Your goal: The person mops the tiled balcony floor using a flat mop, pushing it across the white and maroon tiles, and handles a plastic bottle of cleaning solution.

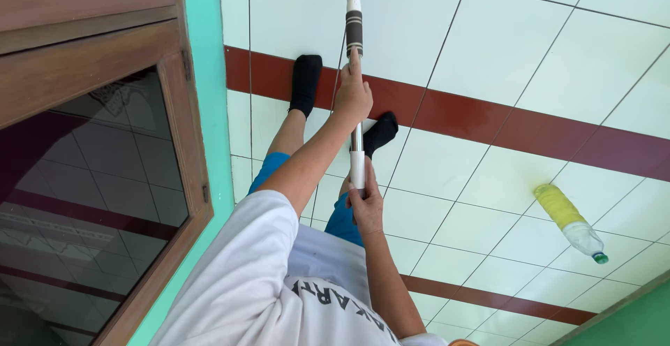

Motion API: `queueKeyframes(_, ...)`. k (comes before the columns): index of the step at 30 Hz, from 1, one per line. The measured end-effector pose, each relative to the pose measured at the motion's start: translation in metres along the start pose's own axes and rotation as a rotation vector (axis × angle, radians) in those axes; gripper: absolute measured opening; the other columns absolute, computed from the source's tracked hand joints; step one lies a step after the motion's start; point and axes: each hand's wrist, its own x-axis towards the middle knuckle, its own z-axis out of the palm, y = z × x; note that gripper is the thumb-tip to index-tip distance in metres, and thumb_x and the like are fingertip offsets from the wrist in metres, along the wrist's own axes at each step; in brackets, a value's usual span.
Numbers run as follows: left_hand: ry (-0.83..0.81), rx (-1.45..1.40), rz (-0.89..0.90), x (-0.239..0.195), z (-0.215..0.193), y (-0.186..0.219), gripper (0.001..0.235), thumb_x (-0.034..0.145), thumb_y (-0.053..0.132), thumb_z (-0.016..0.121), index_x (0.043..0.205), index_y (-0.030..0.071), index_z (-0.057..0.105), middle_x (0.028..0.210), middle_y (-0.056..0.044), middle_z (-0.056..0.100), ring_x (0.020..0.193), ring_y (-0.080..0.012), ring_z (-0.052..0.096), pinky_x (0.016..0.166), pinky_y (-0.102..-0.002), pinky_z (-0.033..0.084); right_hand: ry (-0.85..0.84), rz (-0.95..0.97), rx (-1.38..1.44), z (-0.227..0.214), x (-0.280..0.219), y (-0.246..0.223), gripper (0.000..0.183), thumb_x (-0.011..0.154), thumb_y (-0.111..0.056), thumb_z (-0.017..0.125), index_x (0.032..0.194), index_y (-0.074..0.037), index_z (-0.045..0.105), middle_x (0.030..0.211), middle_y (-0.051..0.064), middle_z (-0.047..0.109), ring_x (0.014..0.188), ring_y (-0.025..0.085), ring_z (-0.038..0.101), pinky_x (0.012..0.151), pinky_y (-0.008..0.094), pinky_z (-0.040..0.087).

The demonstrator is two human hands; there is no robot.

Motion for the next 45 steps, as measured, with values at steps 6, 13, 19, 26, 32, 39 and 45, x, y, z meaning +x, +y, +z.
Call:
queueKeyframes(6, -0.143, 0.121, -0.135, 0.056, 0.009, 0.007, 0.084, 0.104, 0.016, 0.046, 0.159, 0.015, -0.018, 0.125, -0.022, 0.055, 0.085, -0.0251, 0.073, 0.071, -0.033, 0.062, -0.018, 0.161, -0.219, -0.012, 0.088, 0.033, 0.046, 0.097, -0.036, 0.063, 0.134, -0.007, 0.06, 0.06, 0.003, 0.055, 0.046, 0.012, 0.052, 0.039, 0.03, 0.043)
queueKeyframes(13, -0.16, -0.013, 0.037, -0.114, 0.121, -0.065, 0.091, 0.098, 0.012, 0.049, 0.158, 0.0, -0.018, 0.114, -0.03, 0.051, 0.083, -0.0301, 0.068, 0.07, -0.035, 0.061, 0.15, 0.507, -0.456, -0.066, -0.024, 0.179, 0.046, 0.089, -0.046, 0.07, 0.112, -0.007, 0.071, 0.068, 0.011, 0.069, 0.054, 0.019, 0.065, 0.047, 0.032, 0.051)
queueKeyframes(19, -0.164, -0.075, -0.08, -0.059, 0.109, -0.054, 0.083, 0.103, 0.012, 0.045, 0.16, 0.006, -0.015, 0.124, -0.026, 0.053, 0.089, -0.0296, 0.069, 0.071, -0.034, 0.063, 0.211, 0.356, -0.463, -0.053, 0.016, 0.151, 0.047, 0.091, -0.046, 0.065, 0.114, -0.005, 0.068, 0.074, 0.014, 0.071, 0.059, 0.021, 0.067, 0.052, 0.038, 0.055)
queueKeyframes(26, 0.042, 0.015, 0.039, 0.135, 0.02, -0.005, 0.083, 0.103, 0.011, 0.046, 0.158, 0.014, -0.016, 0.112, -0.024, 0.06, 0.072, -0.0206, 0.072, 0.063, -0.03, 0.06, 0.082, 0.087, -0.39, 0.0, 0.157, -0.01, 0.046, 0.094, -0.045, 0.062, 0.117, -0.005, 0.062, 0.068, 0.006, 0.063, 0.054, 0.013, 0.062, 0.046, 0.03, 0.053)
queueKeyframes(32, -0.067, 0.012, -0.023, 0.078, 0.032, 0.005, 0.083, 0.103, 0.011, 0.045, 0.158, 0.011, -0.017, 0.115, -0.026, 0.055, 0.072, -0.0213, 0.069, 0.061, -0.03, 0.061, 0.023, 0.216, -0.434, -0.033, 0.107, 0.007, 0.047, 0.097, -0.044, 0.061, 0.115, 0.0, 0.062, 0.062, 0.007, 0.059, 0.048, 0.014, 0.057, 0.043, 0.031, 0.049)
queueKeyframes(39, -0.234, -0.112, -0.058, -0.166, 0.122, -0.035, 0.089, 0.099, 0.008, 0.047, 0.158, 0.001, -0.019, 0.12, -0.031, 0.049, 0.094, -0.0328, 0.063, 0.078, -0.038, 0.058, 0.125, 0.53, -0.497, -0.111, -0.09, 0.151, 0.042, 0.092, -0.039, 0.065, 0.118, -0.006, 0.068, 0.071, 0.015, 0.07, 0.06, 0.021, 0.064, 0.056, 0.038, 0.052)
queueKeyframes(45, -0.142, -0.191, -0.112, -0.096, 0.091, -0.045, 0.085, 0.099, 0.01, 0.045, 0.159, 0.007, -0.015, 0.132, -0.031, 0.045, 0.09, -0.0294, 0.067, 0.073, -0.035, 0.062, 0.116, 0.168, -0.563, -0.078, -0.028, 0.126, 0.044, 0.092, -0.042, 0.064, 0.112, -0.003, 0.07, 0.075, 0.016, 0.072, 0.066, 0.023, 0.069, 0.065, 0.037, 0.055)
